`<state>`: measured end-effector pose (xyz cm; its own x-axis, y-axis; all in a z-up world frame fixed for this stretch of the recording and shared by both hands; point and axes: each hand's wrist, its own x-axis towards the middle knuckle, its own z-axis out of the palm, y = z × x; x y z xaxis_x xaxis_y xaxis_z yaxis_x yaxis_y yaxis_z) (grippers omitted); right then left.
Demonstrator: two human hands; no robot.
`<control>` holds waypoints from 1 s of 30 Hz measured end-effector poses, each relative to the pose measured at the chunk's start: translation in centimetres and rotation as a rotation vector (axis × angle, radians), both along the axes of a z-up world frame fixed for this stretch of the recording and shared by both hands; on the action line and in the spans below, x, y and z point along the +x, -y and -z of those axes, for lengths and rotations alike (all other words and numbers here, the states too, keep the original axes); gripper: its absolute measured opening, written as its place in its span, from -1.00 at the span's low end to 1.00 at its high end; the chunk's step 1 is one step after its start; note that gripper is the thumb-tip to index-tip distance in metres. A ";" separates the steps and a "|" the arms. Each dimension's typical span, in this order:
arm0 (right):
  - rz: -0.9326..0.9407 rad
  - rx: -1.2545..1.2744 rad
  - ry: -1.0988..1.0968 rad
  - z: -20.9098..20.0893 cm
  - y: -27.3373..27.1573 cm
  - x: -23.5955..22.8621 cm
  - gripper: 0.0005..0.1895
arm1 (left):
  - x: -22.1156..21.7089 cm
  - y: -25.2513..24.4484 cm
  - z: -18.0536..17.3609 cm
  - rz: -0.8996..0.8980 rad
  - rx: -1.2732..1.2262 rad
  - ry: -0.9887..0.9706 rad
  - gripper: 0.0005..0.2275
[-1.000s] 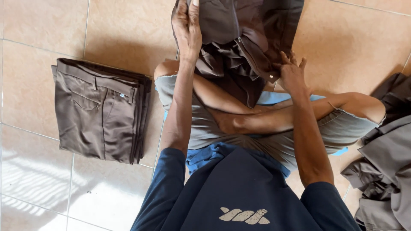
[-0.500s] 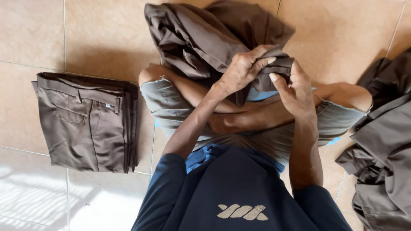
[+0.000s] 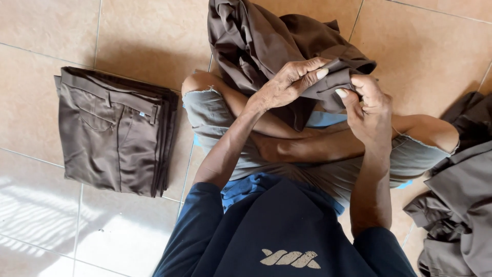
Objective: A person sitting on the floor is folding multiple pairs of brown trousers and stacking them.
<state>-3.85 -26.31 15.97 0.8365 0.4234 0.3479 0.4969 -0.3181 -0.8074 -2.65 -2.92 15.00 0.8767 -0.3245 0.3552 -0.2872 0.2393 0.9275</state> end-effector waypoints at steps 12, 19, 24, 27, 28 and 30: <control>0.038 0.072 0.038 -0.8 -2.2 2.0 -0.91 | 0.2 -1.1 -2.8 0.059 0.096 0.026 -0.79; 0.271 -0.011 0.089 5.7 -10.2 -1.6 -0.69 | 6.5 -2.8 0.7 -0.882 0.753 0.281 -0.67; 0.005 -0.472 -0.119 26.2 -15.7 -1.4 0.08 | 12.0 -0.1 3.5 -1.076 0.857 0.436 -0.62; 0.298 -0.636 -0.093 25.2 -15.1 -0.3 -0.40 | 15.0 -1.2 4.0 -1.197 0.691 0.454 -0.88; 0.253 -0.724 0.049 25.2 -13.2 0.3 -0.47 | 15.3 -1.0 4.1 -1.224 0.653 0.428 -0.87; 0.205 -0.816 0.176 28.4 -6.4 4.5 -0.52 | 15.3 -0.6 4.8 -1.240 0.618 0.388 -0.86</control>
<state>0.63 -19.93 -12.40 0.8861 0.4442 0.1325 0.4629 -0.8627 -0.2037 12.62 -2.37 10.18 0.5849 0.3749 0.7193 -0.2616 -0.7522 0.6047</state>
